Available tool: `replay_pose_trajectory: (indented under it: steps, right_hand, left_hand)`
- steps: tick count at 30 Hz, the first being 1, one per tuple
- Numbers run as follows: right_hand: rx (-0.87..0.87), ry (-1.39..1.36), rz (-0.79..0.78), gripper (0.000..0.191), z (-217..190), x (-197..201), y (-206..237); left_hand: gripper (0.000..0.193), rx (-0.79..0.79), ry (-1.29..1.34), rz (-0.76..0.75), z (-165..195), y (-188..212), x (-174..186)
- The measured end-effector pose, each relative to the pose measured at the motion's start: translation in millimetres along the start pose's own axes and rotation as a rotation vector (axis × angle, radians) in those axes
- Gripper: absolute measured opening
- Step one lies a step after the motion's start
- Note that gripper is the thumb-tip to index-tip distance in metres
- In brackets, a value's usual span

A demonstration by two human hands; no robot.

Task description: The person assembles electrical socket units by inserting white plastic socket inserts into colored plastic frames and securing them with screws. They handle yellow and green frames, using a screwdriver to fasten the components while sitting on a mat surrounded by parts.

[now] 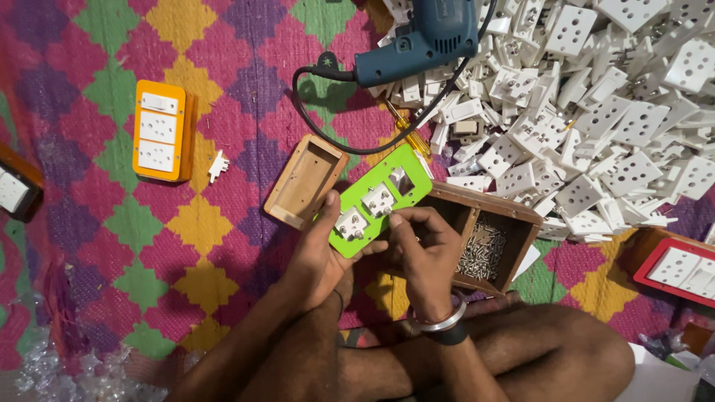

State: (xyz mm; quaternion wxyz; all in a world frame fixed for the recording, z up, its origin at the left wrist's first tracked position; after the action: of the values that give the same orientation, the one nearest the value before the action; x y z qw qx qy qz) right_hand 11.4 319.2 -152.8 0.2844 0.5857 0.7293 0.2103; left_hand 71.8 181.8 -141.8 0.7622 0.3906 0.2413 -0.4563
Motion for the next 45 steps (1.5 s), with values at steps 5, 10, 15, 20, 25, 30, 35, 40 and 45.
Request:
replay_pose_trajectory:
  steps: [5, 10, 15, 20, 25, 30, 35, 40, 45]
  right_hand:
    - [0.016, 0.092, 0.040, 0.010, -2.0, 0.2, 0.8]
    - [-0.058, 0.055, -0.005, 0.010, 4.8, 3.2, -5.0]
    - [0.037, 0.089, 0.028, 0.009, -2.6, 0.5, -0.6]
    - [0.474, 0.398, 0.161, 0.008, -46.7, -11.8, 28.7]
    - [0.660, 0.566, 0.228, 0.011, -66.6, -24.4, 48.2]
    - [0.783, 0.618, 0.233, 0.018, -73.3, -29.7, 56.2]
    - [0.614, 0.494, 0.196, 0.018, -58.3, -13.1, 36.4]
    - [0.617, 0.474, 0.220, 0.022, -49.2, -8.5, 34.2]
    - [0.470, 0.249, 0.104, 0.039, -36.9, -4.5, 29.3]
  left_hand:
    - [0.045, -0.053, -0.066, 0.035, 4.5, -1.5, 3.4]
    - [0.046, -0.057, -0.099, 0.006, 4.0, -2.4, 0.0]
    - [0.052, -0.012, -0.075, -0.002, 1.3, -1.1, -0.6]
    - [0.053, 0.017, -0.054, 0.015, -2.4, 0.0, 3.2]
    - [0.055, 0.045, 0.009, 0.041, -6.5, 0.2, 7.3]
    - [0.057, 0.047, 0.008, -0.009, -3.8, 2.3, 3.5]
    - [0.059, 0.063, 0.006, -0.014, -3.8, 3.8, 3.0]
    - [0.064, 0.097, 0.059, -0.042, -5.3, 4.8, -1.6]
    - [0.063, 0.114, 0.122, 0.037, -5.2, 1.1, -0.1]
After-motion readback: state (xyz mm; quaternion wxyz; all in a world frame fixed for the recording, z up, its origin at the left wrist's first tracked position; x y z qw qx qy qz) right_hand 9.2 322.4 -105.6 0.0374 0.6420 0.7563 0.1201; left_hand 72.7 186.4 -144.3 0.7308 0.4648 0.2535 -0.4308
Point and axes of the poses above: each hand's wrist, its own y-axis away from the middle knuckle, its own x-axis out of the back of the hand, z = x × y, the point moved 10 cm from there along -y, towards the middle knuckle, and after that the axes turned 15 degrees about -x, right-handed, at the moved point
